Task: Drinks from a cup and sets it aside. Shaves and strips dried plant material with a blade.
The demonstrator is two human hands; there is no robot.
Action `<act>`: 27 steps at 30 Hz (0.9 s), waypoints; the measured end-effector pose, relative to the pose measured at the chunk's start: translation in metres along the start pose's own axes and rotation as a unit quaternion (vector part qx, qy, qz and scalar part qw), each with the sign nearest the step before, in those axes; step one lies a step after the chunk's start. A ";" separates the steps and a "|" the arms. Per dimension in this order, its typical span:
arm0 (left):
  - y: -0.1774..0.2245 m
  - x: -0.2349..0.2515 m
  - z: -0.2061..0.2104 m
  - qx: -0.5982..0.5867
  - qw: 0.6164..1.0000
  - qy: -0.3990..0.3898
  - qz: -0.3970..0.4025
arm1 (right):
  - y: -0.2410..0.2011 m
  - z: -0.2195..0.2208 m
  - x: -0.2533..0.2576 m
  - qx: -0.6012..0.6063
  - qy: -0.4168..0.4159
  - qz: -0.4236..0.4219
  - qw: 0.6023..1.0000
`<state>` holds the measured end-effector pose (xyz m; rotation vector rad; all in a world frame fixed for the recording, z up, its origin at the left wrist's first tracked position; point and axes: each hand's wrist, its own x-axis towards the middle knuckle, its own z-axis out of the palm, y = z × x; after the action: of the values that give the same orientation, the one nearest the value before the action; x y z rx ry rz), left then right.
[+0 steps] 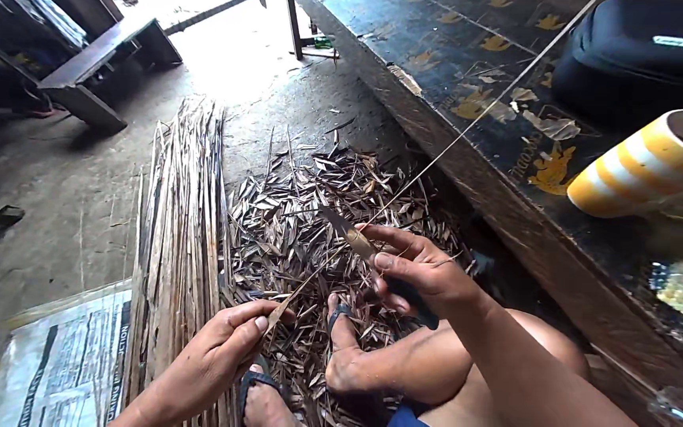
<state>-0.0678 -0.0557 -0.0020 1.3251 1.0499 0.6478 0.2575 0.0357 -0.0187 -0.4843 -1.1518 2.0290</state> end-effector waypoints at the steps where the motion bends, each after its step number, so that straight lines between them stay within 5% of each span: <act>1: 0.001 0.001 0.002 0.003 1.000 0.002 0.000 | 0.002 0.002 0.000 -0.004 0.007 0.001 1.000; 13: -0.002 -0.001 0.005 0.023 1.000 0.012 -0.003 | -0.004 -0.003 -0.004 -0.006 0.049 -0.022 0.999; 20: -0.002 -0.004 -0.003 0.023 0.999 -0.031 -0.002 | -0.022 -0.020 -0.001 0.019 0.181 -0.076 0.980; 27: 0.010 0.010 0.007 0.028 0.998 -0.038 -0.038 | 0.024 0.031 -0.002 0.031 0.027 0.049 0.998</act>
<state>-0.0552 -0.0484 0.0049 1.3422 1.0581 0.5105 0.2290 0.0091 -0.0234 -0.5703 -1.0486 2.1161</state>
